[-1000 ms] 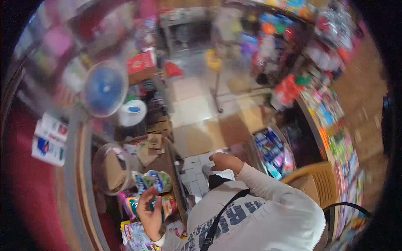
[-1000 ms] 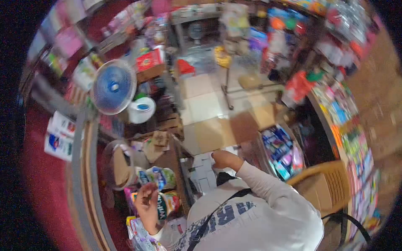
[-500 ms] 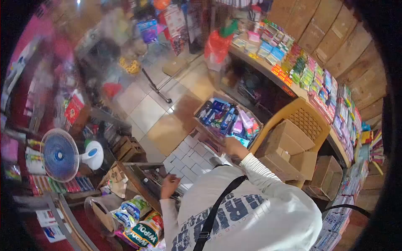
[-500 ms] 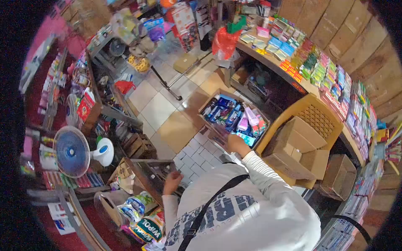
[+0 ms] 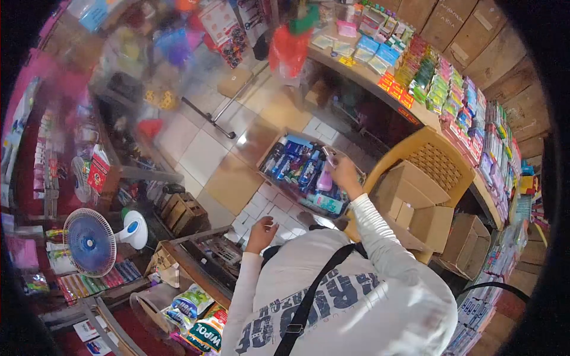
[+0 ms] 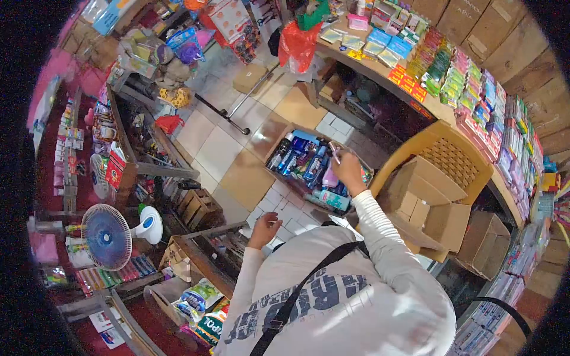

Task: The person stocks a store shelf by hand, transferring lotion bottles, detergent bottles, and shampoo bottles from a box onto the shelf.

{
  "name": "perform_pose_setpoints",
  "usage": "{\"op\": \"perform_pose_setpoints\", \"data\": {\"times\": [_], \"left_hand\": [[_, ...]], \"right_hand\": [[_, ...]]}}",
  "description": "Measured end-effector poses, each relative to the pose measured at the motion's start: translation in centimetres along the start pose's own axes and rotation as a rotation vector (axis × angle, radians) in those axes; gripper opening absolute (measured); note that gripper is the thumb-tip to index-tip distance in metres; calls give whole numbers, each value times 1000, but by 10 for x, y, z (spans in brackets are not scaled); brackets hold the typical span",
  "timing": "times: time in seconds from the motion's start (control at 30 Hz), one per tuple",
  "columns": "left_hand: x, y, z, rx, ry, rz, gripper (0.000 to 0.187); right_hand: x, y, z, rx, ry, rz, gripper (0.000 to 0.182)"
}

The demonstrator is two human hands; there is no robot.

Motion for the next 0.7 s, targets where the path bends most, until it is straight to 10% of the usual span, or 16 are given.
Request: {"op": "perform_pose_setpoints", "data": {"times": [0.3, 0.7], "left_hand": [[27, 5, -2, 68, -52, 111, 44], [-13, 5, -24, 137, -2, 132, 44]], "right_hand": [[-41, -36, -4, 30, 283, 139, 30], [-7, 4, 27, 130, 51, 520, 64]]}}
Point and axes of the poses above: each hand's wrist, its own z-axis away from the middle knuckle, its own y-axis out of the palm, x = y × z, the point moved 1 cm from there along -z, towards the middle knuckle
